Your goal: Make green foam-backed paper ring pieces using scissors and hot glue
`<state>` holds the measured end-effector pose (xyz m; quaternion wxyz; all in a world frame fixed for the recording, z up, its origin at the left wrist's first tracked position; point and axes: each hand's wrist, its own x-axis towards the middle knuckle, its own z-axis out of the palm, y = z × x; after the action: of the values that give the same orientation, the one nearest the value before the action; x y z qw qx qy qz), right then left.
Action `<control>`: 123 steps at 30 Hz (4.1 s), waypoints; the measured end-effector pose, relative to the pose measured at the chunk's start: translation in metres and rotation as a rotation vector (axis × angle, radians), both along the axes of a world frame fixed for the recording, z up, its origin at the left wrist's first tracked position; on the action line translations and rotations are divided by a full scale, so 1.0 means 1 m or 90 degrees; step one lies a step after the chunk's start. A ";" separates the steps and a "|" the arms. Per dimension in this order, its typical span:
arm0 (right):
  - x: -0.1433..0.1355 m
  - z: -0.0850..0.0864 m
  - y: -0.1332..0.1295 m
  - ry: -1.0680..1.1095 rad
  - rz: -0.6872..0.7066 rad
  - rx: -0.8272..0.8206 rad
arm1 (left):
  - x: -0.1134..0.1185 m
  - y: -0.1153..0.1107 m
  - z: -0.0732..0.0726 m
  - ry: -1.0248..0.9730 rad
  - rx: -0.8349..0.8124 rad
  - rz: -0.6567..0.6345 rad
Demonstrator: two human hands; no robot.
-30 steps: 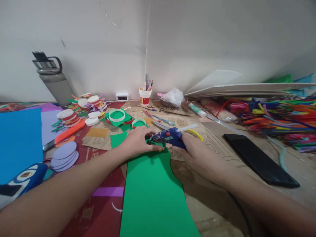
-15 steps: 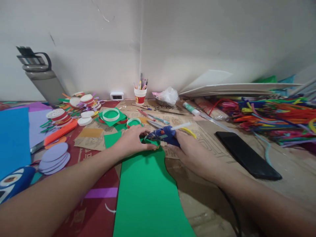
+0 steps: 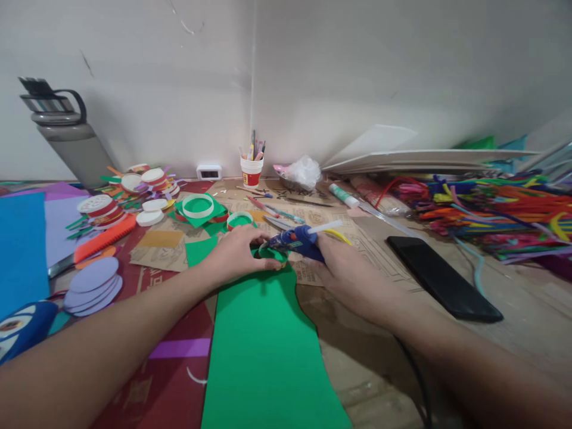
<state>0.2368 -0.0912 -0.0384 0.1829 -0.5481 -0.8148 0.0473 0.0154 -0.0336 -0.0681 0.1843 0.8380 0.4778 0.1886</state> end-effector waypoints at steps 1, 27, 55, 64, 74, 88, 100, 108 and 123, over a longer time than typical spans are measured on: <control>0.001 0.000 0.000 0.000 0.004 0.002 | 0.000 0.000 0.000 -0.002 -0.002 0.000; 0.003 0.009 -0.004 -0.085 0.049 0.037 | 0.001 0.000 0.001 -0.027 -0.031 0.004; 0.000 0.004 0.001 0.098 0.034 -0.081 | 0.002 -0.002 0.005 -0.004 -0.010 0.007; 0.002 0.001 0.003 0.084 0.032 -0.043 | 0.002 -0.001 0.004 -0.012 -0.018 0.004; 0.007 0.009 0.004 0.059 0.016 -0.063 | 0.000 0.000 0.001 -0.006 -0.018 0.011; 0.007 0.020 -0.002 -0.049 0.017 -0.025 | 0.000 0.000 0.000 -0.030 -0.024 0.003; 0.010 0.016 -0.001 -0.043 0.021 -0.025 | 0.000 0.001 0.000 -0.025 -0.018 0.002; 0.012 0.015 0.000 -0.040 0.023 -0.021 | 0.001 0.000 0.001 -0.027 -0.022 0.004; 0.009 0.019 -0.001 -0.035 0.013 -0.035 | 0.000 0.002 -0.002 -0.026 -0.014 -0.002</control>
<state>0.2455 -0.0924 -0.0194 0.1452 -0.5458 -0.8233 0.0563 0.0152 -0.0311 -0.0700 0.2038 0.8324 0.4748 0.2003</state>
